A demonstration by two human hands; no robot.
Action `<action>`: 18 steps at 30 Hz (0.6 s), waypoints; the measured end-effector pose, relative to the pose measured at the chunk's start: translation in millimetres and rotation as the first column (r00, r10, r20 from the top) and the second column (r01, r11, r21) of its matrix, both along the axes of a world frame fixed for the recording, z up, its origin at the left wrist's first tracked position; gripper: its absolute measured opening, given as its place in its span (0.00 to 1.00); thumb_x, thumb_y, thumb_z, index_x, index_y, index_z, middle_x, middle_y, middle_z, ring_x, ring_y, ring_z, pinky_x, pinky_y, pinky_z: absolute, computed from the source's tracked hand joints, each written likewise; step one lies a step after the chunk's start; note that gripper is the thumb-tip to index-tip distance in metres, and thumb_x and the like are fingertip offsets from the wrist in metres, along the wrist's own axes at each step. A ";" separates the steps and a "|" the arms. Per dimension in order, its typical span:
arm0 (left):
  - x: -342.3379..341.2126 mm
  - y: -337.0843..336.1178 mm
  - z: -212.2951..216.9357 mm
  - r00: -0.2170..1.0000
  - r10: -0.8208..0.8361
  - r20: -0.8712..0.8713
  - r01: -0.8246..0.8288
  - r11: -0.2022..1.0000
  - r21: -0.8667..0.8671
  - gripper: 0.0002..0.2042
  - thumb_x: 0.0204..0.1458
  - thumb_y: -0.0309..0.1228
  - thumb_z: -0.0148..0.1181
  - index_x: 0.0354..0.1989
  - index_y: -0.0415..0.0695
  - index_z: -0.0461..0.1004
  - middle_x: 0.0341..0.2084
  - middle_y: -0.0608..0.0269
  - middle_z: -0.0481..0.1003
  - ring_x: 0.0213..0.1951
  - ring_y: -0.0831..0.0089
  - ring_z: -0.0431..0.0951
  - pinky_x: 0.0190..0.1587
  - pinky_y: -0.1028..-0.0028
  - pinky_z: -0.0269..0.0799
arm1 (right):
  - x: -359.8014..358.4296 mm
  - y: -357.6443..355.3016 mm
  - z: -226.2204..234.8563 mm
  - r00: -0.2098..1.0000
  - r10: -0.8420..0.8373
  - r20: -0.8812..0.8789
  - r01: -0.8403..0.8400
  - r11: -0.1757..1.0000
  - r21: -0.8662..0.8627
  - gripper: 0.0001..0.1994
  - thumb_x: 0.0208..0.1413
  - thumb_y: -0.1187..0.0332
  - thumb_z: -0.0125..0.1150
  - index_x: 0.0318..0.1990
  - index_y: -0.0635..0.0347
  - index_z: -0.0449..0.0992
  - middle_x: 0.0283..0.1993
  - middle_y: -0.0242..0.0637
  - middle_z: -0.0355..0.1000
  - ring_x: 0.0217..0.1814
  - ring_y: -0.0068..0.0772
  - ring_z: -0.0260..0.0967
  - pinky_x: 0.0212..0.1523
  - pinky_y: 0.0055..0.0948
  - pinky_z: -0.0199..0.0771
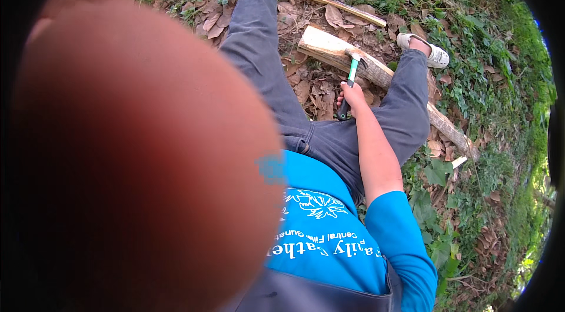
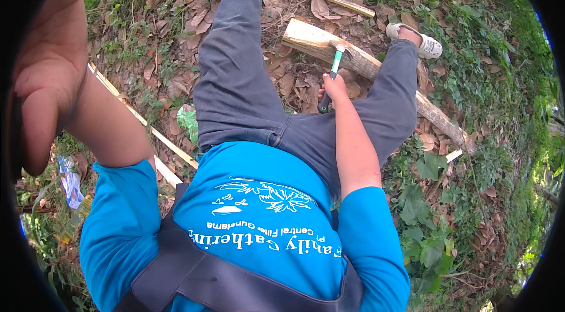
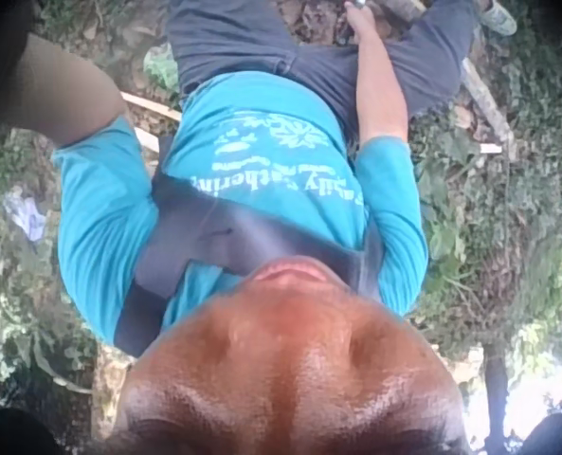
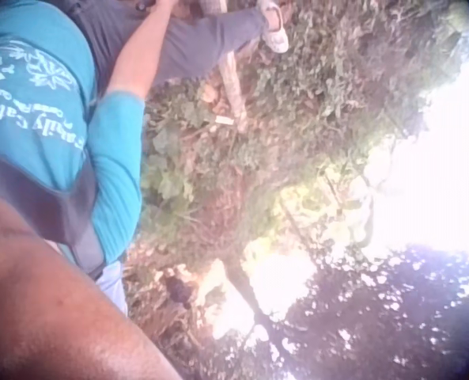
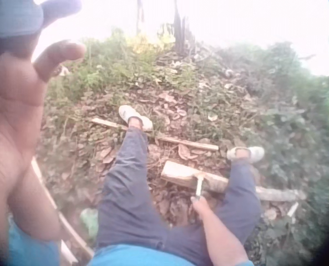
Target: The person sits on the ground and uses a small axe to repeatedly chop a piece of wood placed between their legs. They hold the wood with their left hand and strike it with the axe in their right hand, removing bark and shaping the wood.
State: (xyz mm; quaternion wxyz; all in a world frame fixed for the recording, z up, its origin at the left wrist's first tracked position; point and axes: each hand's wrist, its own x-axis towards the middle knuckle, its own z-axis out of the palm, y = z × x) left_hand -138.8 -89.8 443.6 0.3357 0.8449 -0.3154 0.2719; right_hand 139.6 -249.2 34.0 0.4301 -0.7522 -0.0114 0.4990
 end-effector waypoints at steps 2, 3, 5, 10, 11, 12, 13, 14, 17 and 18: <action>0.6 -10.8 0.6 1.000 -0.017 -0.013 0.017 1.000 0.009 0.43 0.52 0.60 0.61 0.66 0.37 0.60 0.56 0.54 0.70 0.50 0.70 0.75 0.47 0.71 0.74 | 1.0 -2.1 4.2 1.000 -0.026 -0.016 0.027 0.999 0.031 0.10 0.66 0.60 0.53 0.40 0.56 0.65 0.29 0.32 0.65 0.24 0.27 0.68 0.23 0.32 0.75; 0.7 -13.6 -1.6 1.000 -0.020 -0.016 0.020 1.000 -0.002 0.43 0.52 0.59 0.61 0.66 0.37 0.60 0.55 0.54 0.70 0.50 0.70 0.75 0.47 0.71 0.74 | 0.5 -7.7 7.8 0.999 -0.043 -0.024 0.044 0.998 0.034 0.10 0.66 0.60 0.53 0.39 0.56 0.65 0.29 0.32 0.65 0.24 0.26 0.68 0.23 0.32 0.75; 1.8 -18.9 -1.6 0.999 -0.036 -0.013 0.036 0.999 -0.008 0.42 0.53 0.58 0.61 0.65 0.37 0.60 0.55 0.54 0.71 0.49 0.70 0.75 0.47 0.71 0.74 | 0.0 -12.8 13.6 0.999 -0.047 -0.027 0.048 0.997 0.055 0.11 0.66 0.60 0.53 0.38 0.57 0.66 0.29 0.32 0.65 0.24 0.25 0.67 0.22 0.30 0.74; 12.2 -29.4 -7.5 0.998 -0.051 -0.025 0.051 0.999 -0.014 0.39 0.53 0.56 0.62 0.64 0.37 0.62 0.53 0.55 0.72 0.48 0.71 0.75 0.47 0.71 0.74 | 1.8 -16.7 16.6 1.000 -0.005 -0.029 0.007 0.999 0.051 0.11 0.66 0.60 0.54 0.38 0.58 0.67 0.29 0.32 0.65 0.23 0.25 0.67 0.21 0.29 0.72; 13.1 -31.3 -7.2 0.998 -0.051 -0.026 0.051 0.999 -0.010 0.39 0.53 0.56 0.62 0.64 0.37 0.62 0.53 0.55 0.72 0.48 0.71 0.75 0.47 0.71 0.75 | 0.5 -14.7 19.5 1.000 0.007 -0.031 -0.006 0.999 0.037 0.11 0.66 0.60 0.54 0.39 0.58 0.67 0.29 0.32 0.66 0.23 0.25 0.67 0.21 0.29 0.72; 13.2 -33.8 -7.4 0.998 -0.050 -0.028 0.050 0.999 -0.015 0.38 0.53 0.56 0.62 0.63 0.37 0.62 0.52 0.56 0.72 0.48 0.71 0.76 0.46 0.71 0.75 | 0.9 -17.9 18.6 0.999 -0.010 -0.036 0.012 0.999 0.043 0.12 0.66 0.59 0.54 0.38 0.59 0.67 0.29 0.32 0.66 0.23 0.25 0.67 0.21 0.29 0.73; 12.7 -33.6 -6.0 0.998 -0.053 -0.031 0.053 0.998 -0.016 0.38 0.53 0.55 0.62 0.63 0.37 0.63 0.52 0.56 0.72 0.48 0.71 0.76 0.46 0.71 0.75 | 2.8 -17.9 17.6 1.000 0.000 -0.028 0.002 0.999 0.052 0.12 0.66 0.59 0.54 0.38 0.59 0.67 0.29 0.32 0.66 0.23 0.25 0.68 0.21 0.29 0.73; 11.7 -32.3 -3.8 0.998 -0.047 -0.032 0.046 0.999 -0.014 0.37 0.53 0.55 0.62 0.63 0.37 0.63 0.51 0.56 0.72 0.48 0.71 0.76 0.46 0.71 0.75 | 5.6 -15.7 16.4 1.000 0.011 -0.021 -0.010 0.998 0.061 0.12 0.66 0.58 0.54 0.38 0.59 0.67 0.29 0.32 0.66 0.23 0.25 0.68 0.21 0.29 0.73; 7.2 -34.6 -1.7 0.997 -0.062 -0.049 0.062 0.998 -0.006 0.36 0.54 0.54 0.63 0.62 0.37 0.64 0.50 0.56 0.73 0.47 0.71 0.76 0.46 0.71 0.75 | 8.8 -18.2 13.7 1.000 0.002 -0.015 -0.001 0.996 0.090 0.14 0.65 0.59 0.55 0.38 0.63 0.67 0.30 0.37 0.68 0.24 0.31 0.71 0.22 0.33 0.76; 5.7 -34.7 0.3 0.997 -0.059 -0.056 0.059 0.998 -0.007 0.36 0.54 0.53 0.63 0.61 0.38 0.64 0.50 0.57 0.73 0.47 0.71 0.76 0.46 0.71 0.75 | 7.7 -18.2 15.6 1.000 0.008 -0.017 -0.007 0.997 0.078 0.14 0.65 0.58 0.55 0.38 0.61 0.67 0.29 0.35 0.67 0.24 0.28 0.70 0.22 0.30 0.75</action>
